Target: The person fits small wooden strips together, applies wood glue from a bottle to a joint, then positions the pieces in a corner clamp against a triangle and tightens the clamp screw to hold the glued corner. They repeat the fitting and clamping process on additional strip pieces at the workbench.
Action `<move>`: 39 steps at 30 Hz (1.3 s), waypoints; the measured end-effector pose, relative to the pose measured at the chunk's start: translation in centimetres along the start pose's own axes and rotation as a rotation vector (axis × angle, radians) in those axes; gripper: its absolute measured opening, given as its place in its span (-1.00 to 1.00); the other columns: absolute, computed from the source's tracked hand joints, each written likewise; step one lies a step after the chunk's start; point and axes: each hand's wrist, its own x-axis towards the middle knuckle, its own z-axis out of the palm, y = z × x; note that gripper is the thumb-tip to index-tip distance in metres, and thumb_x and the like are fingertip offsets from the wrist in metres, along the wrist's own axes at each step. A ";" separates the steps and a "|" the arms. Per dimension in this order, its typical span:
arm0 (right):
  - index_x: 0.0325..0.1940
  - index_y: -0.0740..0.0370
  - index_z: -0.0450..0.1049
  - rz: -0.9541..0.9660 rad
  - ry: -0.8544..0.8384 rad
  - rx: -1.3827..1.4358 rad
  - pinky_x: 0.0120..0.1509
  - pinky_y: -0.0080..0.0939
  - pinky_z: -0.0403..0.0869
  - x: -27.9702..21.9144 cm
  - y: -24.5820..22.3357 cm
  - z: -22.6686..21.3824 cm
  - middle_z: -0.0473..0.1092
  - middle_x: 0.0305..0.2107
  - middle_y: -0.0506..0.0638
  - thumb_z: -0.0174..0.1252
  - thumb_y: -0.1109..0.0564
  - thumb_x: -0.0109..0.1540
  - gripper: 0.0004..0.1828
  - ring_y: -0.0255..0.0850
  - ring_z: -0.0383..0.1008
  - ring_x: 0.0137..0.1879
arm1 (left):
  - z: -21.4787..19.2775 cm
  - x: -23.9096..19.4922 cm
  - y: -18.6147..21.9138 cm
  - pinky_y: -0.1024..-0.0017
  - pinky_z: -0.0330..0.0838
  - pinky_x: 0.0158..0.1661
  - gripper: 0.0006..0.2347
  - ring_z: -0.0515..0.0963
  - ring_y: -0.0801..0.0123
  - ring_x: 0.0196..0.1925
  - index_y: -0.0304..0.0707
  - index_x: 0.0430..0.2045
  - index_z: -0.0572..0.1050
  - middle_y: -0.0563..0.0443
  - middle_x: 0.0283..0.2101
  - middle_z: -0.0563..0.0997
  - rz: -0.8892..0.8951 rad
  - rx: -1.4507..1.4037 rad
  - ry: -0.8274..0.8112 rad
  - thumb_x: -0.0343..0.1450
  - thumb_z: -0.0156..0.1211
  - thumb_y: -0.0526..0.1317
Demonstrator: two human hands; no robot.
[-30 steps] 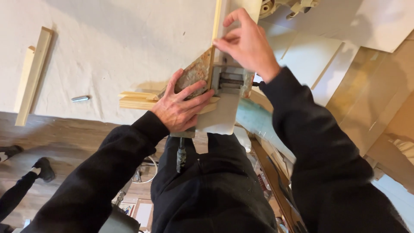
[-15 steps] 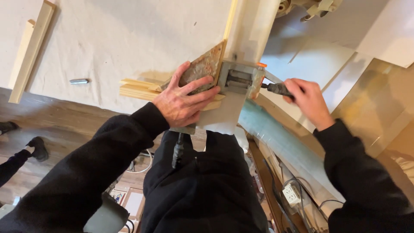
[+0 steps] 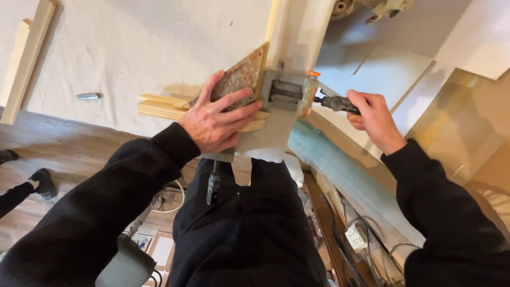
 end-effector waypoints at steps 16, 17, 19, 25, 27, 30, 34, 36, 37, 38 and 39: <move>0.26 0.25 0.46 -0.646 0.233 -0.351 0.18 -0.29 0.51 3.5 -11.8 5.1 0.55 -0.03 -0.04 0.28 0.19 0.48 -0.72 -0.22 0.55 -0.01 | -0.8 0.2 0.2 -0.44 -0.08 0.38 -0.61 0.25 0.20 0.47 -0.14 0.01 0.61 0.15 0.37 0.41 0.021 0.008 -0.026 0.28 0.32 -0.12; 0.20 0.26 0.43 -0.572 0.144 -0.237 0.13 -0.26 0.56 6.2 -13.2 6.3 0.54 -0.05 0.01 0.29 0.14 0.43 -0.70 -0.24 0.57 0.01 | -0.8 0.2 0.2 -0.44 -0.08 0.37 -0.60 0.26 0.19 0.46 -0.16 0.02 0.61 0.11 0.36 0.41 -0.004 -0.014 -0.029 0.28 0.32 -0.13; 0.15 0.27 0.40 -0.471 0.084 -0.124 0.09 -0.23 0.60 9.9 -13.6 7.4 0.54 -0.07 0.06 0.30 0.09 0.38 -0.66 -0.25 0.59 0.03 | -0.1 0.7 0.3 -0.44 -0.08 0.37 -0.58 0.27 0.18 0.45 -0.19 0.04 0.60 0.07 0.34 0.42 0.002 -0.063 -0.032 0.28 0.32 -0.13; 0.07 0.38 0.45 -0.434 0.051 -0.066 0.12 -0.20 0.64 15.2 -11.6 9.0 0.62 -0.14 0.16 0.33 0.09 0.37 -0.66 -0.17 0.71 -0.03 | -0.7 0.3 0.3 -0.44 -0.07 0.39 -0.60 0.30 0.16 0.45 -0.22 -0.02 0.62 0.09 0.34 0.45 -0.034 -0.111 -0.012 0.26 0.41 -0.12; 0.09 0.41 0.37 -0.410 0.014 0.040 0.09 -0.22 0.62 14.5 -11.6 9.0 0.61 -0.12 0.16 0.32 0.10 0.36 -0.62 -0.17 0.72 -0.02 | -0.3 0.3 0.3 -0.43 -0.09 0.39 -0.63 0.29 0.16 0.47 -0.16 -0.02 0.62 0.10 0.34 0.45 -0.030 -0.062 0.000 0.29 0.42 -0.12; 0.05 0.40 0.32 -0.354 -0.003 0.083 0.05 -0.22 0.64 15.1 -11.9 9.2 0.61 -0.13 0.18 0.30 0.12 0.35 -0.63 -0.16 0.71 -0.04 | -0.5 0.4 0.4 -0.43 -0.09 0.38 -0.64 0.29 0.14 0.46 -0.20 -0.06 0.61 0.09 0.35 0.45 -0.039 -0.090 -0.023 0.28 0.41 -0.12; -0.03 0.34 0.25 -0.306 0.021 0.081 0.01 -0.22 0.65 15.0 -12.3 9.7 0.58 -0.15 0.20 0.27 0.15 0.33 -0.66 -0.15 0.71 -0.05 | -0.5 0.7 0.2 -0.42 -0.09 0.39 -0.63 0.29 0.16 0.47 -0.18 -0.05 0.62 0.10 0.35 0.44 -0.040 -0.085 -0.022 0.28 0.41 -0.12; -0.06 0.28 0.19 -0.355 0.056 0.047 0.01 -0.23 0.65 14.7 -12.4 10.0 0.54 -0.17 0.23 0.26 0.20 0.35 -0.67 -0.16 0.70 -0.04 | -0.5 0.7 0.2 -0.43 -0.09 0.35 -0.62 0.29 0.14 0.45 -0.18 -0.05 0.63 0.09 0.34 0.44 -0.030 -0.076 -0.013 0.26 0.41 -0.11; -0.06 0.28 0.19 -0.351 0.056 0.047 0.01 -0.23 0.65 14.4 -12.1 9.9 0.54 -0.17 0.23 0.26 0.20 0.35 -0.67 -0.16 0.70 -0.04 | -0.3 0.7 0.5 -0.43 -0.09 0.35 -0.62 0.29 0.14 0.45 -0.18 -0.05 0.63 0.09 0.34 0.44 -0.030 -0.080 -0.014 0.26 0.41 -0.11; -0.08 0.28 0.18 -0.391 0.065 0.023 0.01 -0.23 0.65 14.5 -12.2 9.9 0.52 -0.19 0.24 0.27 0.21 0.36 -0.67 -0.15 0.70 -0.03 | -0.4 0.7 0.5 -0.43 -0.08 0.37 -0.62 0.29 0.15 0.45 -0.17 -0.05 0.63 0.11 0.34 0.44 -0.038 -0.071 -0.015 0.26 0.41 -0.11; -0.10 0.28 0.17 -0.432 0.073 0.000 0.01 -0.23 0.65 14.6 -12.3 10.0 0.51 -0.20 0.24 0.28 0.23 0.37 -0.66 -0.15 0.70 -0.01 | -0.6 0.7 0.5 -0.43 -0.07 0.39 -0.62 0.29 0.16 0.46 -0.16 -0.05 0.63 0.13 0.34 0.45 -0.046 -0.063 -0.016 0.26 0.41 -0.11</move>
